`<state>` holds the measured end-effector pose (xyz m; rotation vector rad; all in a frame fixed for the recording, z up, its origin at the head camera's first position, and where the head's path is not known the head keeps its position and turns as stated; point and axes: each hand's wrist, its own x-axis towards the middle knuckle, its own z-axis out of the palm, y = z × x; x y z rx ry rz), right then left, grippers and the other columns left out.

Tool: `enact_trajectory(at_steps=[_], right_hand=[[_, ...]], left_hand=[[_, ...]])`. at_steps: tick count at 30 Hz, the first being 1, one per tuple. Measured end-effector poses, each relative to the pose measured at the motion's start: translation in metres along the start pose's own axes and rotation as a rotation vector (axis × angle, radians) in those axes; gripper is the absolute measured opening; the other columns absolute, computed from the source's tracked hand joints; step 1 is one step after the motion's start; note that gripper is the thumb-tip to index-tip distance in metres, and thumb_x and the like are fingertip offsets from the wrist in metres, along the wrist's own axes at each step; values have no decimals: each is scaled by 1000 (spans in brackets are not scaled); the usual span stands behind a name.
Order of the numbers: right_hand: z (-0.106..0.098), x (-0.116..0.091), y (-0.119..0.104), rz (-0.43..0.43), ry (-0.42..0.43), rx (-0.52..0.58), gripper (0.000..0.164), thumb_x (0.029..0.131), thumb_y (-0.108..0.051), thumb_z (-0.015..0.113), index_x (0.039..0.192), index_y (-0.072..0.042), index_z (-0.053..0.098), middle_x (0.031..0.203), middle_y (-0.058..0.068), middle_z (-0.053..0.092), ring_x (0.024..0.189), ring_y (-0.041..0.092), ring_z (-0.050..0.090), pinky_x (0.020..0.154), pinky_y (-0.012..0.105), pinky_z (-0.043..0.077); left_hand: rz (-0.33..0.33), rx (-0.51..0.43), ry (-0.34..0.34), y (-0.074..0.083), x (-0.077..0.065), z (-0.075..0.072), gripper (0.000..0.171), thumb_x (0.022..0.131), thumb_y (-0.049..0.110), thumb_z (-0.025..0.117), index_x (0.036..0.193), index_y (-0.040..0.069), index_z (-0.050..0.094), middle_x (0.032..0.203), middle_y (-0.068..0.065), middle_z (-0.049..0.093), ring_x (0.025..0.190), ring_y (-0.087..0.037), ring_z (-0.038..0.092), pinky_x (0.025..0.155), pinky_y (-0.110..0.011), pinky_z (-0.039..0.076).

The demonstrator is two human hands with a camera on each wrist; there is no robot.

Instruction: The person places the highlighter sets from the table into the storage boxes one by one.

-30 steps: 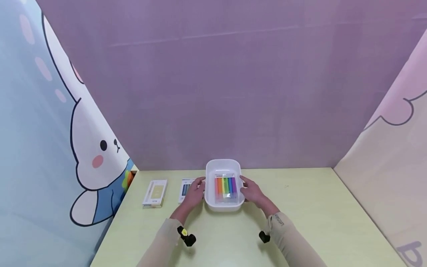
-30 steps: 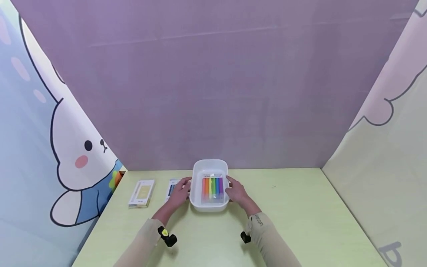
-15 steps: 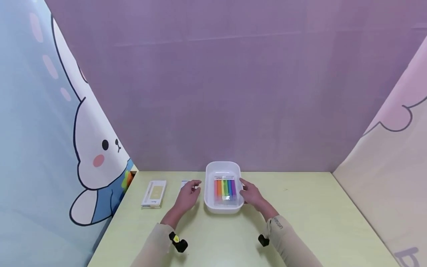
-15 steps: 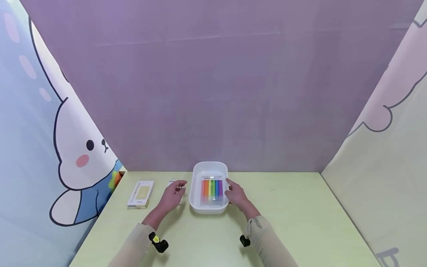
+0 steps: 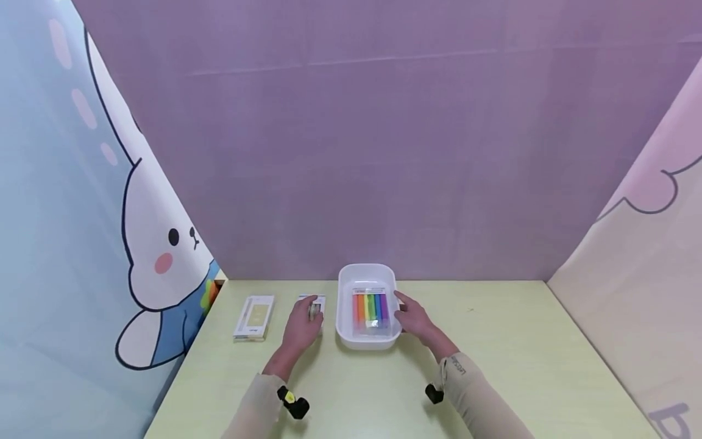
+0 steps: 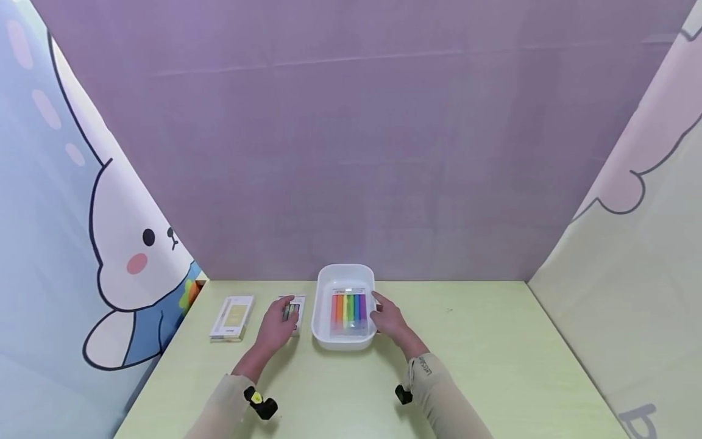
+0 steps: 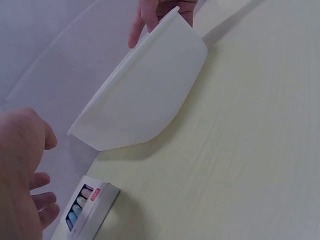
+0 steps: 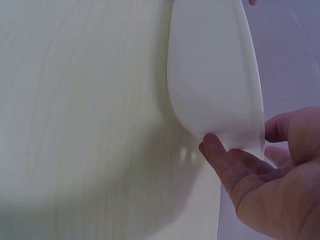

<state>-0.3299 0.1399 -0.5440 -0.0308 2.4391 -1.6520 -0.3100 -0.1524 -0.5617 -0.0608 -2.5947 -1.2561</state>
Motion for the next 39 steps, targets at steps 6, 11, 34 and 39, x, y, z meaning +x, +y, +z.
enact_trajectory(at_steps=[6,11,34,39], right_hand=[[4,0,-2,-19,15,10,57,97,-1,48,151,-7,33,131,34,50,103,40,62,66,40,57],[7,4,-2,-16,9,-3,57,97,-3,49,152,-10,33,132,33,49,104,39,62,67,39,57],[5,6,16,8,15,33,57,98,-5,49,152,-14,33,129,33,50,101,38,62,68,39,57],[3,8,16,21,4,41,58,98,-6,49,152,-14,32,131,33,49,100,36,63,68,38,57]], left_hand=[[-10,89,55,-13,-1,4,51,87,17,68,133,0,55,132,-21,51,116,-38,53,97,-51,42],[-74,138,107,-20,-2,6,60,82,26,73,134,4,54,135,-22,48,116,-43,50,93,-55,42],[-319,326,31,-25,-5,22,98,69,53,79,144,7,39,128,-28,42,113,-47,40,91,-62,36],[-336,381,-41,-27,0,19,94,69,51,78,144,6,42,125,-27,42,107,-43,39,85,-60,40]])
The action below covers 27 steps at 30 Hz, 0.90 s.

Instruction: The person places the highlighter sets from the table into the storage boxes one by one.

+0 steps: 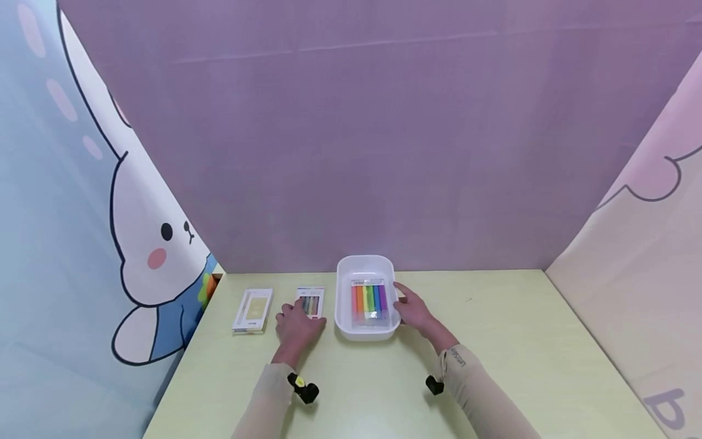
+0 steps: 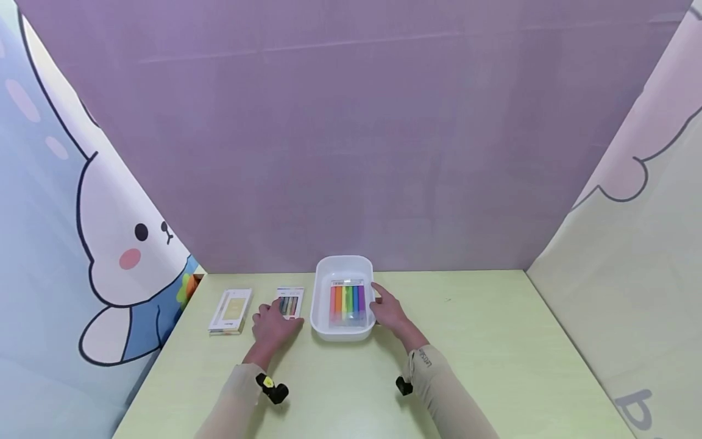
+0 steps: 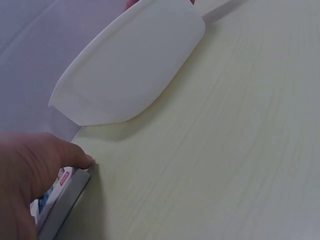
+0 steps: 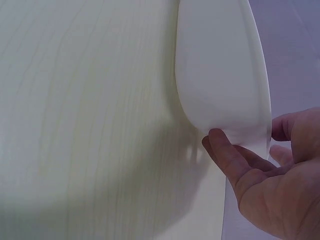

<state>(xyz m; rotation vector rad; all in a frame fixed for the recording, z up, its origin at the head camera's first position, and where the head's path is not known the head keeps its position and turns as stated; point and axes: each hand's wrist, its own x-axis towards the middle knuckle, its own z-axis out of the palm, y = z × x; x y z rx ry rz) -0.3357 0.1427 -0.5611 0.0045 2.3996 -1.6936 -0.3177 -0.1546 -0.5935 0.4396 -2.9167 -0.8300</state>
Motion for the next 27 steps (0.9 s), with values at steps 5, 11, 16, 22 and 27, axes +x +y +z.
enact_trajectory(at_steps=[5,11,16,22,27], right_hand=[[0,-1,-2,8,-6,6,57,99,-7,48,153,-16,31,133,32,48,100,36,63,68,38,56],[0,-2,-2,13,-11,8,57,99,-6,48,153,-14,31,133,33,48,99,36,63,68,38,57],[2,-5,-1,16,-13,12,58,98,-5,48,152,-13,31,133,34,47,99,37,63,67,39,57],[2,-5,-2,-3,-23,16,57,99,-6,47,153,-13,30,133,33,47,101,38,62,68,39,57],[0,-4,-4,10,-23,12,56,99,-6,46,153,-14,30,134,33,47,102,37,62,68,39,57]], left_hand=[[1,12,-18,0,3,-7,94,66,49,79,143,8,44,115,-24,43,101,-41,42,80,-56,43],[-17,-10,-47,-1,4,-12,97,62,49,81,142,9,43,112,-23,44,98,-40,45,80,-54,44],[-13,-28,-84,-2,0,-15,97,64,51,80,142,7,42,114,-25,45,99,-40,46,82,-55,44],[-10,-64,-145,2,-3,-27,97,68,53,78,143,7,39,116,-24,45,96,-39,49,81,-55,46],[2,-70,-171,5,-3,-29,98,68,54,78,143,5,40,113,-23,46,92,-36,51,79,-54,47]])
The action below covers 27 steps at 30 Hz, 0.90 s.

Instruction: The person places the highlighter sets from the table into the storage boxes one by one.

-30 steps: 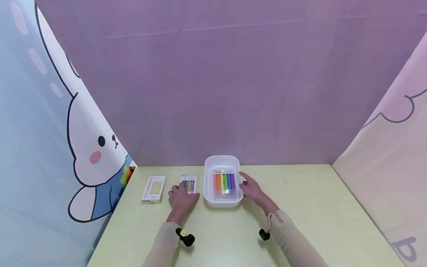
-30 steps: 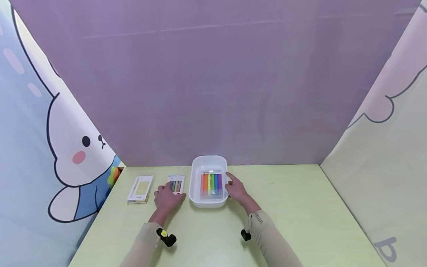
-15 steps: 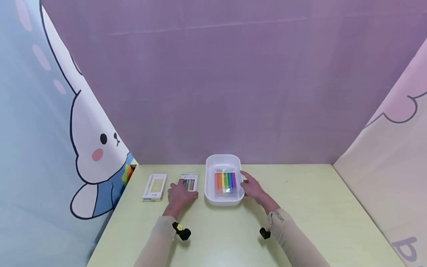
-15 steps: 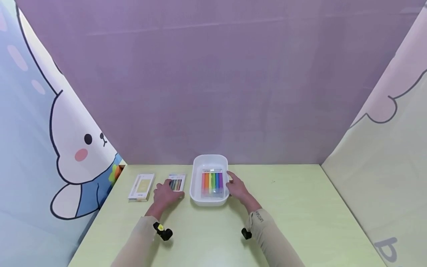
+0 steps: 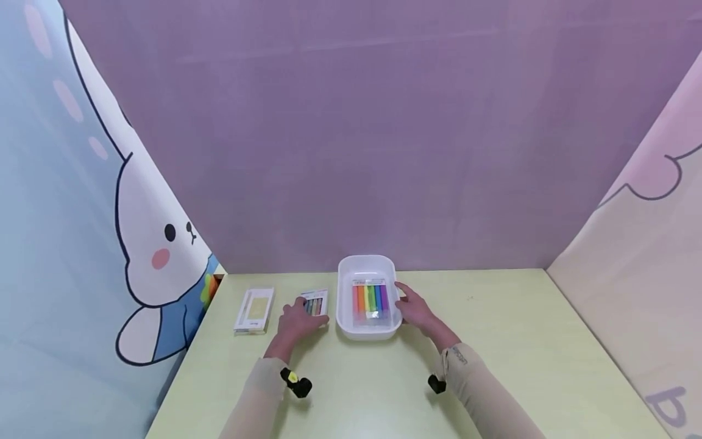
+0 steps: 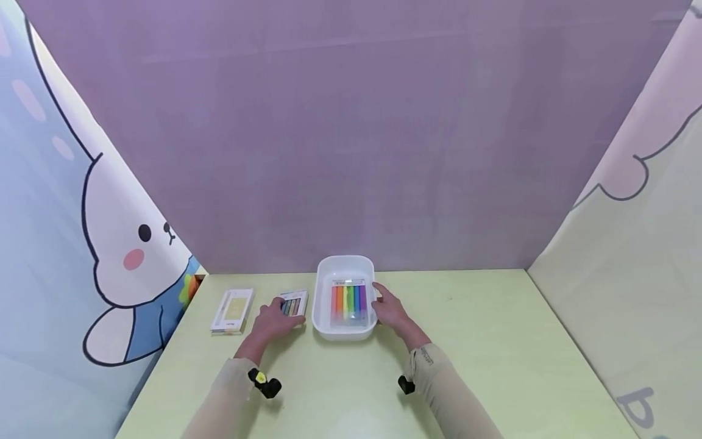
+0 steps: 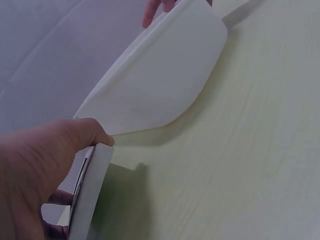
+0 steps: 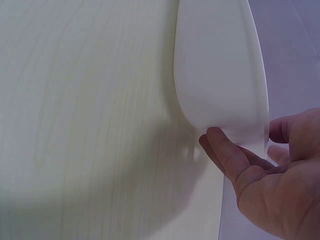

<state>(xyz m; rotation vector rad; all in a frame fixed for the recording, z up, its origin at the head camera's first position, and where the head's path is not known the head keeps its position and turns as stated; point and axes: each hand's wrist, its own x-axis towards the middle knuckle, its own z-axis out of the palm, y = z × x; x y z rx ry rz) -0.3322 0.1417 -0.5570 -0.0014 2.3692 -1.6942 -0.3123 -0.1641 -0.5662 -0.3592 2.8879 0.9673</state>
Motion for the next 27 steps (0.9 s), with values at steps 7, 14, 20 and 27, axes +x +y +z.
enact_trajectory(at_steps=[7,14,20,27], right_hand=[[1,-2,0,1,6,0,56,100,-7,46,153,-15,31,132,31,48,103,37,62,69,39,57],[2,1,1,3,3,-15,55,100,-8,46,153,-15,30,134,31,47,105,38,61,71,40,57],[1,2,3,-4,5,-15,56,100,-8,46,153,-15,30,135,32,47,105,38,60,70,39,56],[2,3,3,5,1,-7,57,99,-7,48,153,-15,31,133,31,48,103,36,62,69,39,56]], left_hand=[[38,5,36,-4,-2,11,96,67,55,77,141,5,43,110,-22,47,90,-36,50,77,-51,48],[57,18,94,0,-9,11,94,68,52,77,141,4,41,111,-24,46,93,-37,49,76,-50,48],[82,16,149,5,-12,5,92,68,50,75,140,4,41,109,-25,46,92,-37,49,73,-49,47],[97,21,178,15,-15,-3,91,70,51,73,141,5,40,110,-26,45,92,-39,48,72,-49,46]])
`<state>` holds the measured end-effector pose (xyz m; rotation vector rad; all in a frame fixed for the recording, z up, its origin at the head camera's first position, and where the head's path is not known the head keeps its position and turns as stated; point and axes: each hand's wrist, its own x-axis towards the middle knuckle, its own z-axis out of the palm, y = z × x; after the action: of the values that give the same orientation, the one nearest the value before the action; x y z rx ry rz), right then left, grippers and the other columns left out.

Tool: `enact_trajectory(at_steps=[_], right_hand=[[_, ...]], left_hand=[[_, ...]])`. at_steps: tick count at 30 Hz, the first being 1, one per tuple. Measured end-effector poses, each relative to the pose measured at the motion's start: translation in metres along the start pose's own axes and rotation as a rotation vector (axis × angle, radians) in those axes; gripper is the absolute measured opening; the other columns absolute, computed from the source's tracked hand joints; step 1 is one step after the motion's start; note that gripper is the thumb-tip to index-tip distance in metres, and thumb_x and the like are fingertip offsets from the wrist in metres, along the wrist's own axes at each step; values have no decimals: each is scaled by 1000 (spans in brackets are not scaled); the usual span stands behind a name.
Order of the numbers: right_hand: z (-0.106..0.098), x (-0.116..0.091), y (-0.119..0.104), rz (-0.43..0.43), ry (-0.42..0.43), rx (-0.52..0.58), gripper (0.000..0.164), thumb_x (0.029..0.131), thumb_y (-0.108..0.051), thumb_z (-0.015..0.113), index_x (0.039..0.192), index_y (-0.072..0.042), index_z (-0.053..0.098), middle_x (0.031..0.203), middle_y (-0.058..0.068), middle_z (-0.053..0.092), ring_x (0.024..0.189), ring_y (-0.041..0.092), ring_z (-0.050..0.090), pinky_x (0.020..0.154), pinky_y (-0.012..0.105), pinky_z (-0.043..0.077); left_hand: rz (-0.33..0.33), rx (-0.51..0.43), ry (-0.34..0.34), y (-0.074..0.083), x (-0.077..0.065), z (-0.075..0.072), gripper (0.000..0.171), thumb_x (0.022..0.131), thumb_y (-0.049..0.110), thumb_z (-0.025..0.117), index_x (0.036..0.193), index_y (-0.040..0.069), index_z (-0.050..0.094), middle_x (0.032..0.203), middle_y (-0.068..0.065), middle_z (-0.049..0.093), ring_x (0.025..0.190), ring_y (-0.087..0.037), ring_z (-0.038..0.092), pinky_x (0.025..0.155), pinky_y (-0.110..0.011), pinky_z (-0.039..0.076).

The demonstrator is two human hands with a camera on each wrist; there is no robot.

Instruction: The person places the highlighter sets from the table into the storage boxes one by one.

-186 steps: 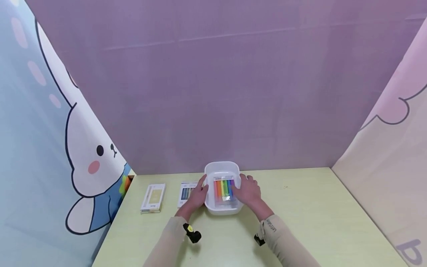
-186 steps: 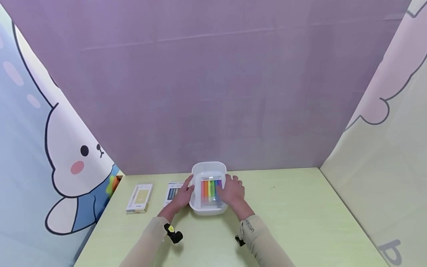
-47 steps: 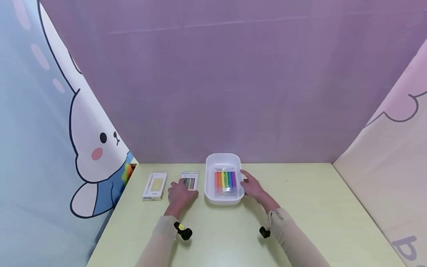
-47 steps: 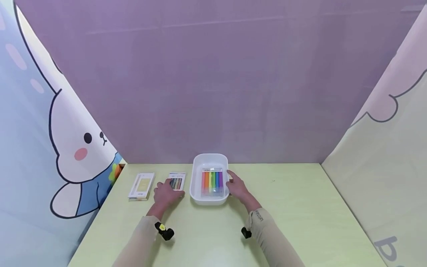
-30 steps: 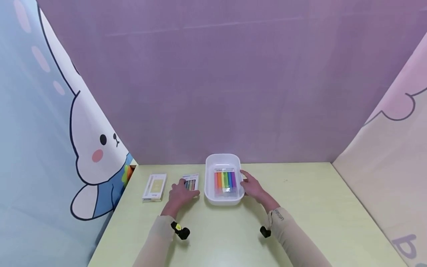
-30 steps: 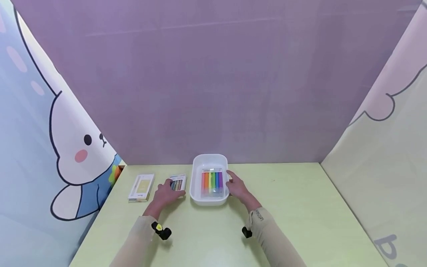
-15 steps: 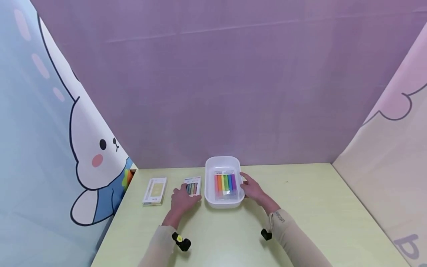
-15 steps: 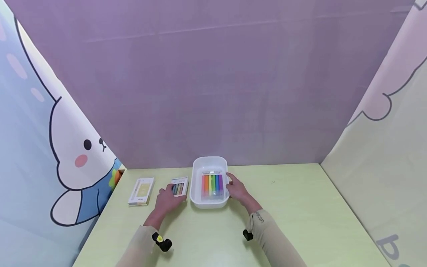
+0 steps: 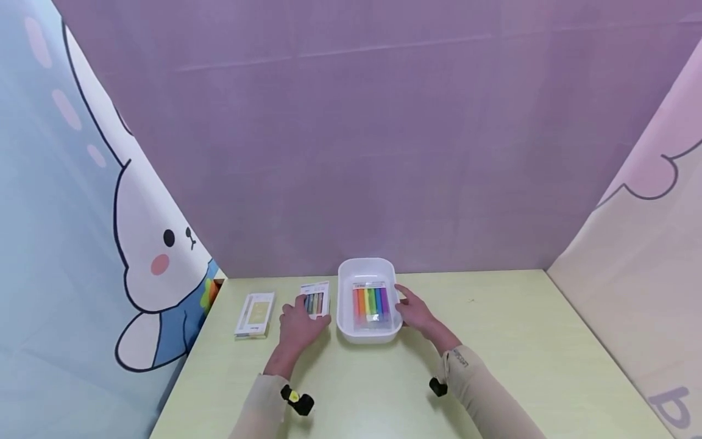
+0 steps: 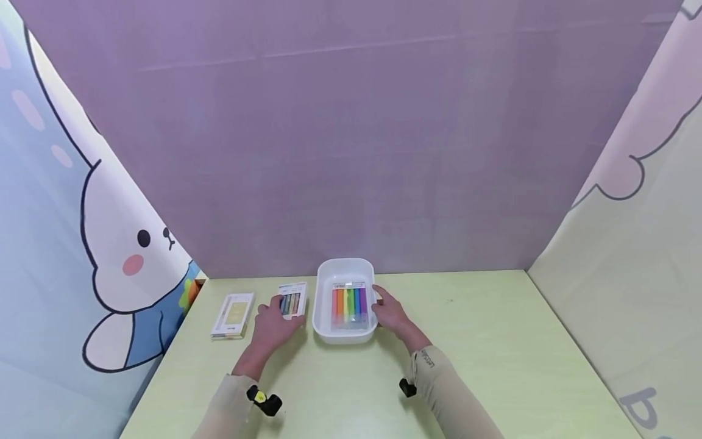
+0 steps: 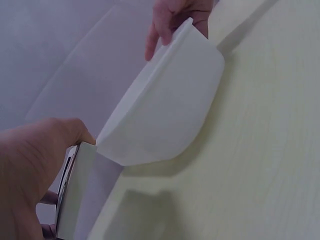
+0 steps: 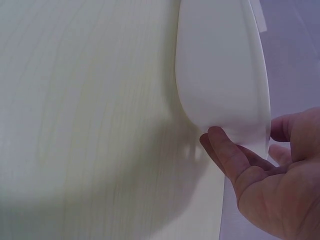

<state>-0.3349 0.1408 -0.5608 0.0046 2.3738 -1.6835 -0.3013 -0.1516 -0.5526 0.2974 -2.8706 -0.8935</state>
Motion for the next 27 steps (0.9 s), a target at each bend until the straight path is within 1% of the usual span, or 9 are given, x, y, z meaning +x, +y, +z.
enact_trajectory(at_steps=[6,11,14,20,22,27], right_hand=[[-1,0,0,-26,10,4,56,100,-8,47,153,-15,31,133,32,47,101,36,62,69,39,56],[2,-7,7,-2,-16,16,57,100,-8,48,153,-14,31,134,32,47,99,33,64,69,38,57],[3,-8,9,-14,-18,10,56,99,-7,48,153,-13,31,132,33,48,97,32,64,68,39,57],[2,-6,4,-19,-2,23,56,100,-7,47,153,-14,32,133,33,47,98,34,64,69,39,57],[1,-6,2,-26,-5,20,56,99,-7,47,153,-13,31,133,34,47,98,35,64,69,39,57],[-1,-4,0,-12,-3,25,57,99,-7,48,153,-14,31,132,34,48,97,35,64,69,38,57]], left_hand=[[44,-26,21,21,-3,-11,91,70,52,74,141,6,41,112,-26,45,96,-40,48,75,-51,47],[39,-45,-8,35,-14,-12,91,70,51,76,142,7,41,112,-23,46,97,-37,48,72,-47,49],[44,-63,-19,43,-18,-12,91,72,51,76,144,9,40,113,-21,45,98,-35,47,70,-44,50],[81,-68,-22,59,-11,-12,91,72,53,76,144,10,40,114,-20,46,97,-34,47,67,-41,51],[84,-61,-28,64,-9,-10,92,71,52,76,144,10,40,114,-20,46,97,-34,47,68,-43,52],[70,-35,-58,74,-4,-3,93,71,52,77,146,13,39,118,-19,44,101,-33,46,72,-43,52]])
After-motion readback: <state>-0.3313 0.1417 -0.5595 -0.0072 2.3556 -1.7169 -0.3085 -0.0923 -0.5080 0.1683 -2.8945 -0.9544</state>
